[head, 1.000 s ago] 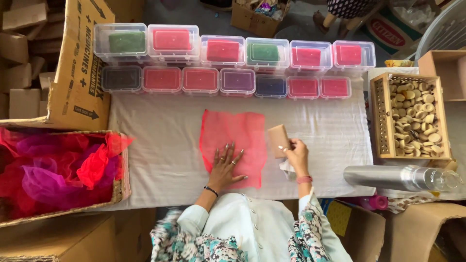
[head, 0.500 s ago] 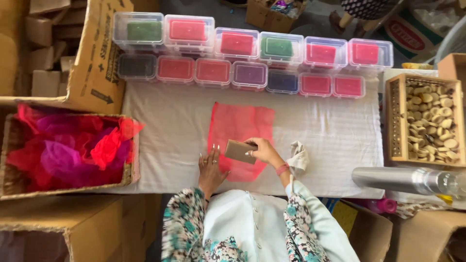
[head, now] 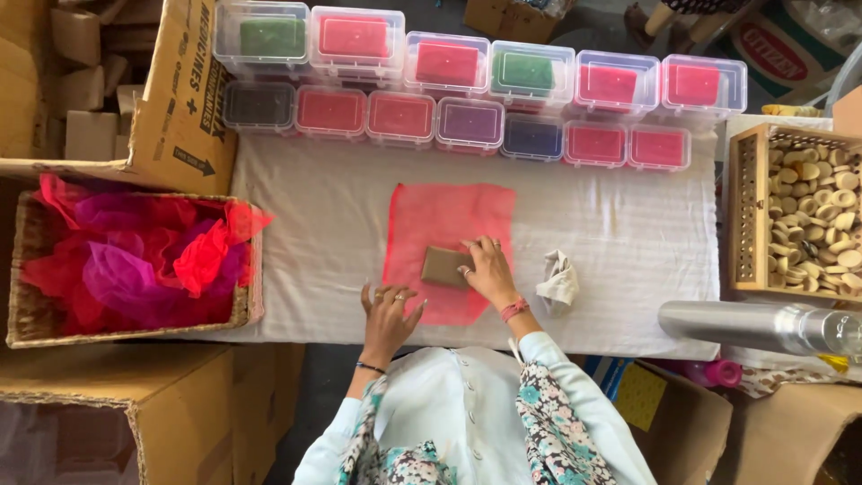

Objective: The person wipes small brown rectangular blocks with a white cloth, wraps a red foam block in red net fabric, and places it into a clear plastic box. They then wipe the plastic box and lid with the cloth and continue wiping more blocks on the table.

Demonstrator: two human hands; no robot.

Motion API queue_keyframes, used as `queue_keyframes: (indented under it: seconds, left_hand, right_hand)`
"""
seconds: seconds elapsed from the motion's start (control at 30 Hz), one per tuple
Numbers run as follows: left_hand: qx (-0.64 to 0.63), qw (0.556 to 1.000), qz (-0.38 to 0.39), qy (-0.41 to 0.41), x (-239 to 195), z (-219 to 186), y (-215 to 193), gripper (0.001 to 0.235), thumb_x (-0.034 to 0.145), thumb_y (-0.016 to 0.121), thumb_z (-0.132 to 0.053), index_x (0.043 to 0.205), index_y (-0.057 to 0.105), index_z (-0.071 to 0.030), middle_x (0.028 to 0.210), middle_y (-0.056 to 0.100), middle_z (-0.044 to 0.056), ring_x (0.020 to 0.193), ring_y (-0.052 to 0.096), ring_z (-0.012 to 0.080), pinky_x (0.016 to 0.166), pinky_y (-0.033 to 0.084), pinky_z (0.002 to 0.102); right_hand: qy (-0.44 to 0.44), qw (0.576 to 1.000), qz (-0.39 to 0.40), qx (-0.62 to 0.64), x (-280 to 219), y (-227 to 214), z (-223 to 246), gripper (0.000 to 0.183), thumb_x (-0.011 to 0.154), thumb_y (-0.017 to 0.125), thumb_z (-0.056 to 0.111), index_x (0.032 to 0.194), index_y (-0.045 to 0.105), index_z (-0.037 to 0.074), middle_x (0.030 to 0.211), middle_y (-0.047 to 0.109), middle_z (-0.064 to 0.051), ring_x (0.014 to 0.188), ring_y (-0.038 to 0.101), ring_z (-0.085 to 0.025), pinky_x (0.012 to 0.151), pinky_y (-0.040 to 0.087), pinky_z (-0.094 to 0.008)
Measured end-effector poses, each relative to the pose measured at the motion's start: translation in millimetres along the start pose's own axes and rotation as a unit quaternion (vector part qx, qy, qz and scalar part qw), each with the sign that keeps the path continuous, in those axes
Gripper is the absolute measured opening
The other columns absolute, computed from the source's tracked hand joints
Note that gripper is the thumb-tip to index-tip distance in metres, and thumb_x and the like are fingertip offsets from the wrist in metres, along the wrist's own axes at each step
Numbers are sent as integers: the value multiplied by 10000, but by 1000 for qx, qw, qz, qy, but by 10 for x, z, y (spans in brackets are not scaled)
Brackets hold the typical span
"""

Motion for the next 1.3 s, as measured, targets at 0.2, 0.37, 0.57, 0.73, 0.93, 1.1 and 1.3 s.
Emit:
queue_keyframes:
  seconds: [0.2, 0.37, 0.57, 0.73, 0.93, 1.1, 1.3]
  left_hand:
    - [-252, 952, 13, -173, 270, 127, 623, 454, 933, 691, -243, 1351, 638, -77, 1263, 619, 84, 1065, 603, 246, 1008, 467, 434]
    - [-179, 966, -15, -188, 246, 231, 966, 461, 861, 731, -125, 1314, 673, -60, 1114, 630, 102, 1055, 605, 278, 929, 462, 422]
    - [-262, 925, -5, -276, 241, 288, 988, 368, 875, 733, -131, 1243, 730, -118, 1068, 644, 56, 1009, 627, 207, 926, 503, 355]
    - [-291, 910, 6, -295, 253, 263, 885, 357, 887, 731, -136, 1243, 718, -113, 1062, 638, 54, 999, 642, 189, 935, 507, 349]
    - [-226, 951, 1, -212, 215, 136, 579, 370, 916, 746, -165, 1276, 700, -95, 1133, 681, 48, 1060, 648, 214, 989, 493, 388]
    - [-140, 990, 11, 12, 85, -40, -14, 839, 720, 865, -304, 1407, 469, -29, 1398, 487, 183, 1243, 500, 378, 1017, 390, 503]
    - [-57, 983, 113, 129, -236, 265, -126, 677, 773, 801, -300, 1368, 561, -85, 1460, 492, 140, 1241, 478, 356, 1065, 363, 517]
  right_hand:
    - [24, 995, -90, 34, -440, -178, 297, 926, 640, 929, 266, 1415, 481, 26, 1267, 527, -199, 1181, 516, -382, 995, 463, -445]
    - [51, 992, -101, 49, -520, 16, 92, 1003, 608, 947, 201, 1461, 449, 26, 1274, 567, -167, 1168, 536, -365, 1024, 463, -436]
    - [28, 990, -119, 71, -513, 5, 83, 956, 616, 931, 125, 1456, 487, 16, 1300, 597, -154, 1163, 565, -339, 1027, 474, -421]
    - [29, 991, -99, 80, -466, -54, 96, 941, 626, 925, 129, 1454, 493, 17, 1286, 600, -144, 1151, 575, -335, 1024, 487, -410]
    - [11, 998, -56, 18, -435, -96, 99, 913, 647, 921, 174, 1434, 485, 15, 1286, 575, -157, 1190, 563, -367, 1023, 488, -425]
    - [-89, 983, -143, 75, -728, -263, 179, 1042, 684, 922, 254, 1487, 331, -49, 1398, 480, -259, 1272, 493, -436, 1068, 418, -476]
    - [-163, 986, -32, -4, -1214, -271, -53, 756, 736, 850, 231, 1405, 544, 59, 1401, 560, -184, 1273, 534, -372, 1093, 408, -461]
Point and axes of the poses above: each hand's wrist, its own x-axis towards the middle knuckle, its own y-axis out of the palm, z = x × y, the point moved 4 cm from there along x, towards the middle knuckle
